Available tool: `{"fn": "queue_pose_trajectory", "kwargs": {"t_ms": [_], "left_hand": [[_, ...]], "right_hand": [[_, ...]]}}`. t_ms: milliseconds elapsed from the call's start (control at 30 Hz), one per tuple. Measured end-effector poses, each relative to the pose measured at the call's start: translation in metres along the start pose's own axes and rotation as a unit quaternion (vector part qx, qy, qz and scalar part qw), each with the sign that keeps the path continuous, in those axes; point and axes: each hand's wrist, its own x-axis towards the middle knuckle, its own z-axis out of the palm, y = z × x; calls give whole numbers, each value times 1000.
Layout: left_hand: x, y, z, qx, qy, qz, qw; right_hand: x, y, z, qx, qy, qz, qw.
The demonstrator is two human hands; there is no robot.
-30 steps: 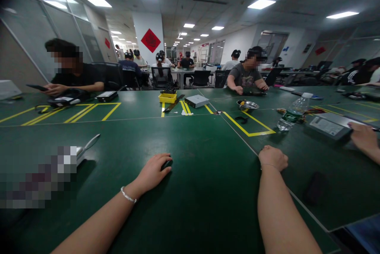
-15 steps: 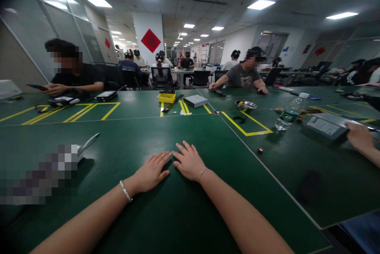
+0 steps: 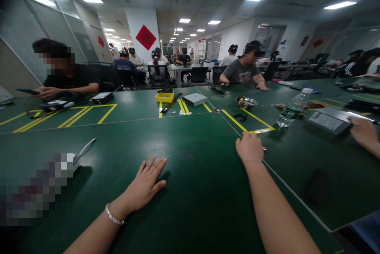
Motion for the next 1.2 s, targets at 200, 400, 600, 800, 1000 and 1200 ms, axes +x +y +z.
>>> {"fn": "queue_pose_trajectory", "kwargs": {"t_ms": [200, 400, 600, 800, 1000, 1200], "left_hand": [[2, -6, 4, -33, 4, 2, 999], [4, -10, 8, -25, 6, 8, 1000], [6, -10, 8, -25, 25, 6, 999], [8, -11, 6, -30, 35, -4, 999], [9, -10, 3, -61, 50, -7, 997], [13, -3, -1, -162, 87, -18, 983]], "right_hand": [[8, 66, 10, -11, -55, 227, 972], [10, 70, 16, -29, -89, 202, 975], [10, 68, 17, -38, -92, 195, 976], [5, 63, 12, -37, -91, 203, 974], [2, 66, 9, -42, -100, 190, 976], [-15, -11, 2, 114, -58, -1, 992]]}}
